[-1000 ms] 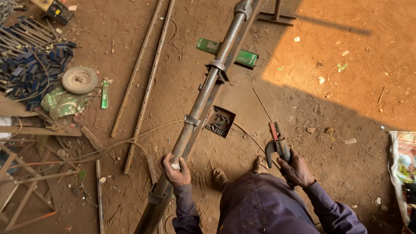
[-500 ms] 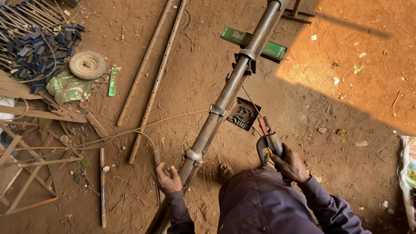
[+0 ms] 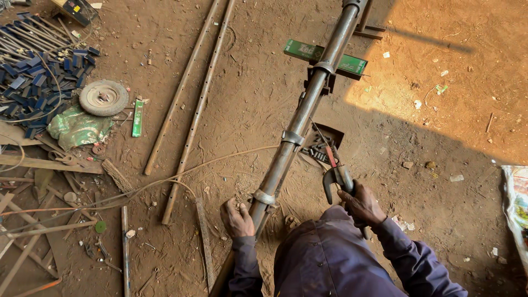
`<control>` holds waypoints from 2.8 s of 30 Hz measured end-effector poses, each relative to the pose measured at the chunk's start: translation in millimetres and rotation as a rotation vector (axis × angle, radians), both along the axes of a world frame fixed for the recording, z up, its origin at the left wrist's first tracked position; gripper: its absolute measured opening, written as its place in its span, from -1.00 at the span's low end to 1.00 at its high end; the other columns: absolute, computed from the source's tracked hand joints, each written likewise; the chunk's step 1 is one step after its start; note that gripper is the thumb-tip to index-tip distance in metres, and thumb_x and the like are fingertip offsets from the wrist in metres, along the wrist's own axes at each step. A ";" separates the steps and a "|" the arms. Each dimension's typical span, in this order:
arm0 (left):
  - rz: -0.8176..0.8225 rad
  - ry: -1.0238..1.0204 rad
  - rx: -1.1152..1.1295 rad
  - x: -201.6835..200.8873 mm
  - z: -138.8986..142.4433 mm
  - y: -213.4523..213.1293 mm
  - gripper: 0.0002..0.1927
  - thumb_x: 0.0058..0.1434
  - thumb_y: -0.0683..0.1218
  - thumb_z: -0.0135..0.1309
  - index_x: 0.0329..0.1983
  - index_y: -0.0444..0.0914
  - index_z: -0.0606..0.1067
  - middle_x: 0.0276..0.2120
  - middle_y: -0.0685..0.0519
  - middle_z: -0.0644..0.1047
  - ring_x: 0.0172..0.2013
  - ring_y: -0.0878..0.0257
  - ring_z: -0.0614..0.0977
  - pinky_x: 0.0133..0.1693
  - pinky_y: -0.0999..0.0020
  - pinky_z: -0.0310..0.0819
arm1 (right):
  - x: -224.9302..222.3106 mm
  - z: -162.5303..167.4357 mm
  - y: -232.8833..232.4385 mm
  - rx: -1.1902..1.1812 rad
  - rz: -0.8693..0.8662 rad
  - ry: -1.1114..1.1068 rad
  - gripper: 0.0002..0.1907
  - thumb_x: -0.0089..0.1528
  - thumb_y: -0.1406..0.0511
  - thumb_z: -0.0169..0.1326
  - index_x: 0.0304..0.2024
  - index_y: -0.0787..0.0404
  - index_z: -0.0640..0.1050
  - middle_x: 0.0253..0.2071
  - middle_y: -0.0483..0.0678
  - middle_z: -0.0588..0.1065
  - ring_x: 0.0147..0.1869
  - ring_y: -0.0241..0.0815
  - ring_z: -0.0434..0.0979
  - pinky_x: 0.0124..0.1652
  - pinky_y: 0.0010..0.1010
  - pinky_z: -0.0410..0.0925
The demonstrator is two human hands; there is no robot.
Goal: The person welds multiple joints on a long metal pipe assembly using a handheld welding torch. They repeatedly reposition the pipe, insert new welding rods, and apply welds at several connection points along the pipe's length.
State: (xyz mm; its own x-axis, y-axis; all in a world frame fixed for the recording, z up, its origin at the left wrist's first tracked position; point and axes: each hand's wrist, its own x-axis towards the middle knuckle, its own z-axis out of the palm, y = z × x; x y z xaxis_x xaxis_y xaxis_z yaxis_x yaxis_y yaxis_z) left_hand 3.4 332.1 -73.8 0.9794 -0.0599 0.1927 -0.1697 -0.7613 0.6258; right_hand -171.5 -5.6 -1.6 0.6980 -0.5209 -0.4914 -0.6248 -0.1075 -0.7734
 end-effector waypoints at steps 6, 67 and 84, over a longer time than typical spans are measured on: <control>-0.076 -0.037 -0.046 5.7 11.5 39.7 -0.66 0.28 -0.06 0.05 0.08 -0.26 0.39 -0.01 -0.15 0.48 0.01 -0.10 0.55 -0.01 0.01 0.45 | 4.8 -3.2 11.1 -0.003 -0.011 -0.081 -0.60 0.23 0.12 0.15 -0.12 0.32 0.45 -0.57 -0.01 0.48 -0.58 -0.19 0.50 -0.57 -0.31 0.39; 0.083 0.272 0.030 -31.8 -74.1 66.6 -0.50 0.45 0.15 -0.21 0.26 -0.27 0.33 0.16 -0.24 0.48 0.08 -0.14 0.57 0.06 -0.02 0.50 | 17.0 39.3 -6.3 -0.335 0.074 -0.149 -0.49 0.24 0.09 0.13 0.02 0.37 0.43 -0.50 0.14 0.55 -0.48 -0.05 0.59 -0.41 -0.18 0.43; 0.054 0.160 0.131 -33.7 -73.2 55.2 -0.49 0.46 0.22 -0.27 0.09 -0.27 0.39 0.03 -0.18 0.50 0.02 -0.07 0.59 0.04 -0.01 0.53 | 41.5 24.8 -15.7 -0.314 0.145 -0.120 -0.54 0.28 0.05 0.08 -0.14 0.35 0.40 -0.55 0.12 0.51 -0.55 -0.04 0.54 -0.50 -0.19 0.43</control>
